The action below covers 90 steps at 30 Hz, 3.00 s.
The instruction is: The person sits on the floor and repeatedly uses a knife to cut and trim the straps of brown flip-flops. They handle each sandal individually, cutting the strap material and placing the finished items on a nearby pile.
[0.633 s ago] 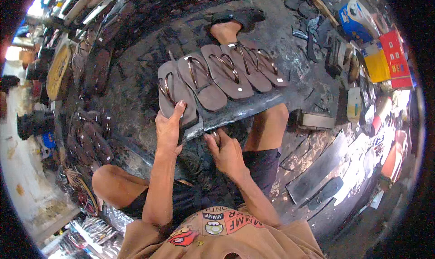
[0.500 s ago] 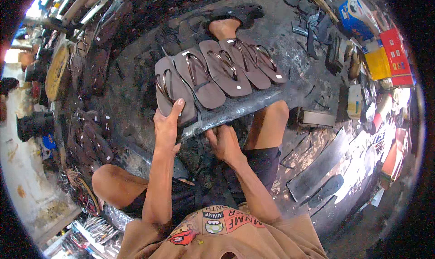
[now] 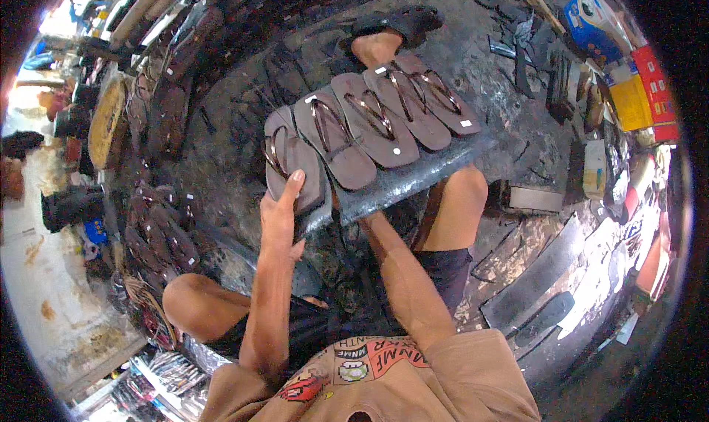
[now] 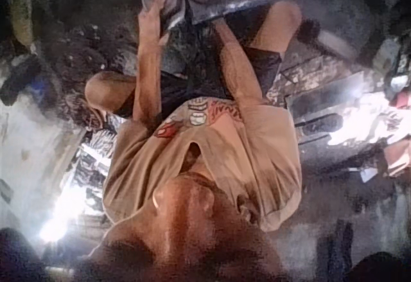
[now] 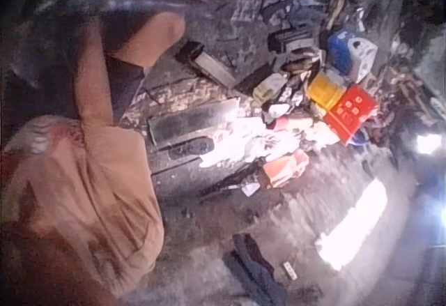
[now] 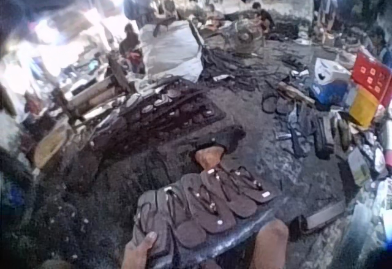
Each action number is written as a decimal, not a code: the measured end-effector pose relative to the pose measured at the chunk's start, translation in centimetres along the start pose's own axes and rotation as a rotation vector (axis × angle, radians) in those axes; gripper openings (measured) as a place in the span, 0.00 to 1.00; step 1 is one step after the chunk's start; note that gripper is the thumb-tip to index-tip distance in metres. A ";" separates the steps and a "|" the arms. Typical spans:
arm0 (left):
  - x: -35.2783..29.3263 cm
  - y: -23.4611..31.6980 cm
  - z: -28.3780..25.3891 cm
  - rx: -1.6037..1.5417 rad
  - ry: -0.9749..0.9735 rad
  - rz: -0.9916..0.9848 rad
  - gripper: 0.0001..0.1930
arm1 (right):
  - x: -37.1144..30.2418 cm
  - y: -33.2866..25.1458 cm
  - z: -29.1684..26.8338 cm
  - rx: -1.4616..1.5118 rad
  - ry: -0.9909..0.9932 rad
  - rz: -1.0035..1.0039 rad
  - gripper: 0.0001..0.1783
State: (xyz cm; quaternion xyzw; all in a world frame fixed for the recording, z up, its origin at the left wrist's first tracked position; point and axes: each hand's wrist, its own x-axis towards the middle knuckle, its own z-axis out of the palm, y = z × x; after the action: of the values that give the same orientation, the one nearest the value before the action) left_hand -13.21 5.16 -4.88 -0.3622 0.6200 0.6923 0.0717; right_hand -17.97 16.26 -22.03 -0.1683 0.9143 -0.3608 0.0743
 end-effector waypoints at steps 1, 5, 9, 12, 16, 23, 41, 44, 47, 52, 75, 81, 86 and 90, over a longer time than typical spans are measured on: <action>-0.5 0.4 0.1 0.005 0.015 -0.008 0.37 | 0.7 -0.7 1.0 0.010 0.058 0.034 0.20; -5.2 1.2 0.0 0.198 0.136 -0.007 0.40 | 3.7 -2.5 2.7 0.073 0.432 0.171 0.24; -11.9 -1.5 -6.9 0.105 0.073 0.193 0.36 | 5.4 -6.8 3.2 1.035 -0.046 0.373 0.27; -15.0 -2.7 -10.7 0.094 0.113 0.309 0.35 | -0.5 -15.9 -5.0 1.564 -0.092 0.432 0.28; -16.4 -2.1 -8.9 0.500 0.113 0.570 0.36 | -2.4 -18.8 -14.4 1.332 0.070 0.077 0.23; -16.3 4.7 -11.1 0.310 0.220 0.489 0.30 | -10.3 -21.6 -15.4 0.787 0.087 -0.234 0.26; -18.1 3.7 -14.4 -0.010 -0.032 0.155 0.25 | -15.9 -15.1 -16.8 0.207 -0.438 -0.128 0.19; -18.1 4.6 -14.2 0.092 -0.037 0.149 0.25 | -9.6 -17.5 -19.4 0.131 -0.639 -0.229 0.22; -17.4 4.7 -14.2 0.122 -0.043 0.111 0.26 | -3.5 -20.3 -22.0 0.077 -0.918 -0.249 0.28; -17.8 5.9 -14.0 0.132 0.067 0.075 0.28 | 2.0 -24.3 -20.2 0.036 -0.986 -0.444 0.32; -16.1 5.5 -6.4 -0.950 0.036 0.257 0.14 | -23.1 -13.8 -16.6 0.492 -0.146 -0.001 0.16; -16.6 4.9 -6.4 -0.925 0.034 0.230 0.14 | -26.0 -11.8 -15.4 0.456 -0.196 0.082 0.14; -16.9 0.7 -7.8 -0.783 0.001 0.222 0.19 | -19.9 -11.7 -18.3 0.290 -0.156 -0.038 0.19; -17.9 -1.0 -9.0 -0.639 0.036 0.236 0.26 | -17.4 -12.5 -21.1 0.248 -0.475 -0.090 0.19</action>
State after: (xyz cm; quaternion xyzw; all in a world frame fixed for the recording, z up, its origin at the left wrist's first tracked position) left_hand 4.05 3.44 5.14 -0.3042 0.4104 0.8486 -0.1372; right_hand -3.96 27.37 2.16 -0.2783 0.8116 -0.4234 0.2908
